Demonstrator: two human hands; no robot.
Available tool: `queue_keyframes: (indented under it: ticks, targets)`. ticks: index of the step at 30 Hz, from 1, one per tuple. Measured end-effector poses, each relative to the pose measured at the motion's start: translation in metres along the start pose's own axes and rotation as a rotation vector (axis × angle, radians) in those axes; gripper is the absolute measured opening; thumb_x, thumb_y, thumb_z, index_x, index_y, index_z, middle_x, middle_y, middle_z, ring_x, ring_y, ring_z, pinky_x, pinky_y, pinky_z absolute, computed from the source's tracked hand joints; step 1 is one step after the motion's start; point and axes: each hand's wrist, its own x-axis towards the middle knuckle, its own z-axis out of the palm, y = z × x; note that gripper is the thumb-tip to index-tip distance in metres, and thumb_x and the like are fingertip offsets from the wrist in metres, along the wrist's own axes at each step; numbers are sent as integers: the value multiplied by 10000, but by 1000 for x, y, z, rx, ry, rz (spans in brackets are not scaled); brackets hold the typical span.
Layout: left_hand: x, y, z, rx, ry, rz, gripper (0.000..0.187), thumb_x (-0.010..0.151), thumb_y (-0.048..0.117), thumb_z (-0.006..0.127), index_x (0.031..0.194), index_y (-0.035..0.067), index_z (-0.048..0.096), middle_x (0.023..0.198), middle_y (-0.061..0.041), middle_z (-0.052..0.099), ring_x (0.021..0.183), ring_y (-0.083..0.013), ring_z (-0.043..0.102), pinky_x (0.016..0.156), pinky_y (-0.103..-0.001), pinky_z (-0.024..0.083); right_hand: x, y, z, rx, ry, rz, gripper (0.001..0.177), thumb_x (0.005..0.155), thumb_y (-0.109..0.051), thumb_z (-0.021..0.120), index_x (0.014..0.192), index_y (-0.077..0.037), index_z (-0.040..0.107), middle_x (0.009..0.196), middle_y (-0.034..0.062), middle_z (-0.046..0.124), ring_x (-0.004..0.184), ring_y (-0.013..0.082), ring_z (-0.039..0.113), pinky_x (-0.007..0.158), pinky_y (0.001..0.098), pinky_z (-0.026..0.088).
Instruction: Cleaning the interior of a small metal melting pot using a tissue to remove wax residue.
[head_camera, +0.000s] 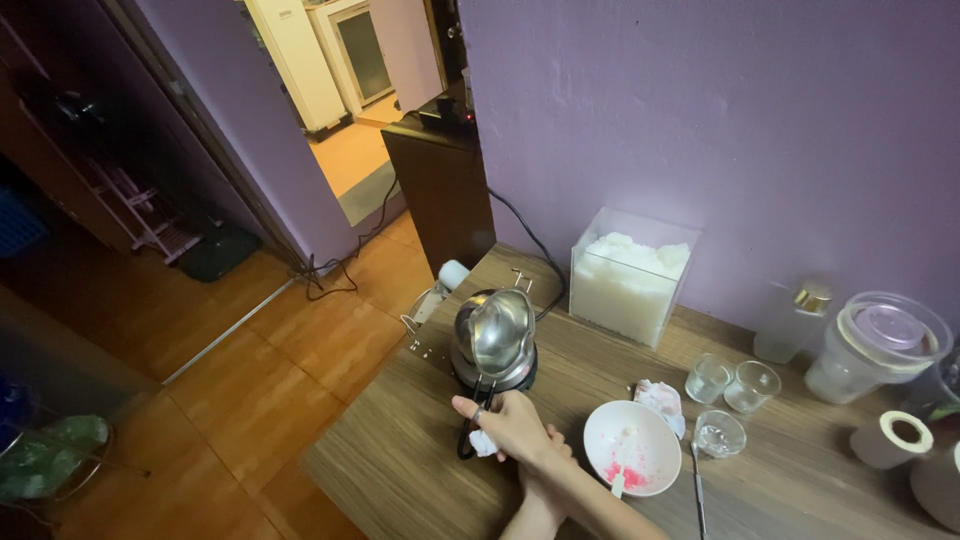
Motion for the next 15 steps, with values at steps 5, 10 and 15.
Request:
queue_keyframes:
  ticks: [5, 10, 15]
  targets:
    - [-19, 28, 164, 133, -7, 139, 177, 929, 161, 405, 879, 139, 574, 828, -105, 631, 736, -224, 567, 650, -336, 410, 1, 8, -7, 99, -49, -4, 501, 808, -442, 699, 550, -53, 517, 465, 65, 550, 307, 126, 437, 305, 229, 316]
    - [-41, 41, 167, 157, 60, 315, 182, 835, 37, 495, 1007, 86, 530, 872, -128, 593, 807, -240, 571, 728, -337, 420, -4, 9, -12, 56, -62, -47, 582, 809, -453, 693, 417, -69, 496, 353, 49, 476, 276, 107, 396, 364, 215, 322]
    - [-21, 29, 161, 136, -13, 240, 144, 820, 91, 490, 707, 174, 454, 646, 38, 439, 563, -103, 375, 565, -254, 327, -16, 0, -18, 21, -75, 36, 586, 813, -499, 672, 468, -67, 478, 402, 74, 493, 276, 136, 386, 316, 236, 280]
